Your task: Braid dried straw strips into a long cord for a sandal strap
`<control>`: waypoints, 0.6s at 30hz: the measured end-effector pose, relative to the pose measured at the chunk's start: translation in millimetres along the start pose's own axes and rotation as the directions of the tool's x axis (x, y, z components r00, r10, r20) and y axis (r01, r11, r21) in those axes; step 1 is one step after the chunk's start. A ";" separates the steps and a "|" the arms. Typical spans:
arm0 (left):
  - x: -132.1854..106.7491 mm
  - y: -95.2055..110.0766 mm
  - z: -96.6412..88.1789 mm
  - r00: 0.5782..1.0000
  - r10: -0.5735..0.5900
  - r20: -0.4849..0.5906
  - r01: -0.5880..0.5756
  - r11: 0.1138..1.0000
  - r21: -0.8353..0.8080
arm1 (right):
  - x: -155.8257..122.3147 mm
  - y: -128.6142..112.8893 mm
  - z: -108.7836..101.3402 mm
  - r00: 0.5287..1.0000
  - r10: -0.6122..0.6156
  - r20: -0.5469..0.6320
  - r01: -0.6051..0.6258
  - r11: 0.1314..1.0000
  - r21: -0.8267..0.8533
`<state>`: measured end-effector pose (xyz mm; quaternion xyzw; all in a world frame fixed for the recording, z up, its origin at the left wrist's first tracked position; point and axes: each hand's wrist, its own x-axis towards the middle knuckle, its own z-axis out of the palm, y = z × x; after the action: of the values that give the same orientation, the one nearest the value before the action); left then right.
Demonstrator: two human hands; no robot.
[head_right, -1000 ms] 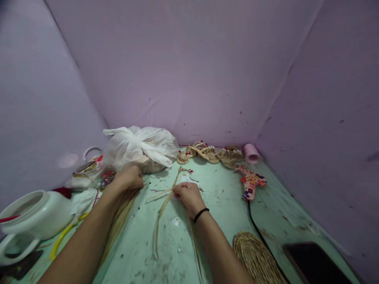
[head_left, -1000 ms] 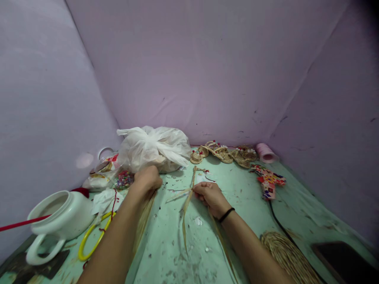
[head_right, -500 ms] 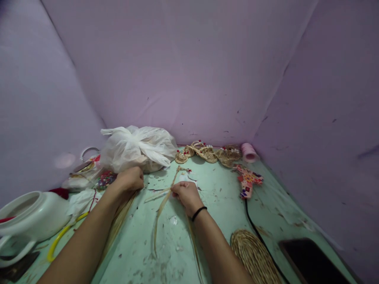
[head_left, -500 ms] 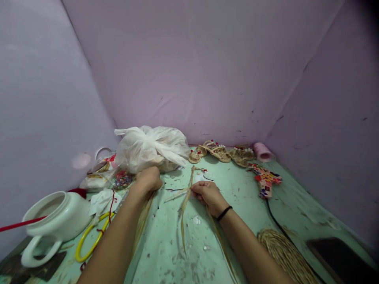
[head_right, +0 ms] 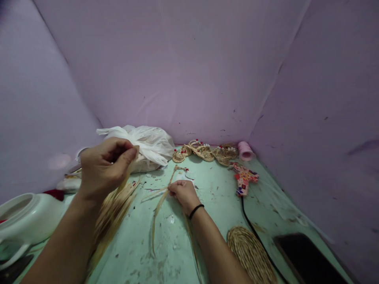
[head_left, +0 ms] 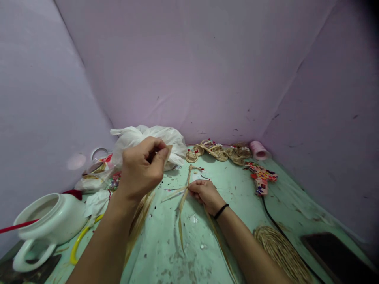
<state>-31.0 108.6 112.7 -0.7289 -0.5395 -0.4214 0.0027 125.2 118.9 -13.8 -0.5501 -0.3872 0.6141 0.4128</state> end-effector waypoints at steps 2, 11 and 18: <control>-2.5 -3.7 9.7 0.972 0.015 0.235 -0.038 0.995 0.093 | -1.1 -1.0 -0.8 1.000 -0.007 0.013 0.007 1.000 0.014; -20.1 -49.8 91.1 0.663 -0.093 0.743 0.203 0.977 -0.058 | -2.0 -4.3 0.2 1.000 -0.002 0.009 0.001 1.000 0.023; -21.0 -44.5 88.1 0.625 -0.226 0.747 0.362 0.932 -0.021 | -4.8 -7.5 2.2 1.000 -0.002 -0.013 0.002 1.000 0.016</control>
<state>-13.5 151.1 22.8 -0.7350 -0.5690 -0.1323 -0.3443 123.9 117.0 -4.9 -0.5503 -0.3801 0.6134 0.4201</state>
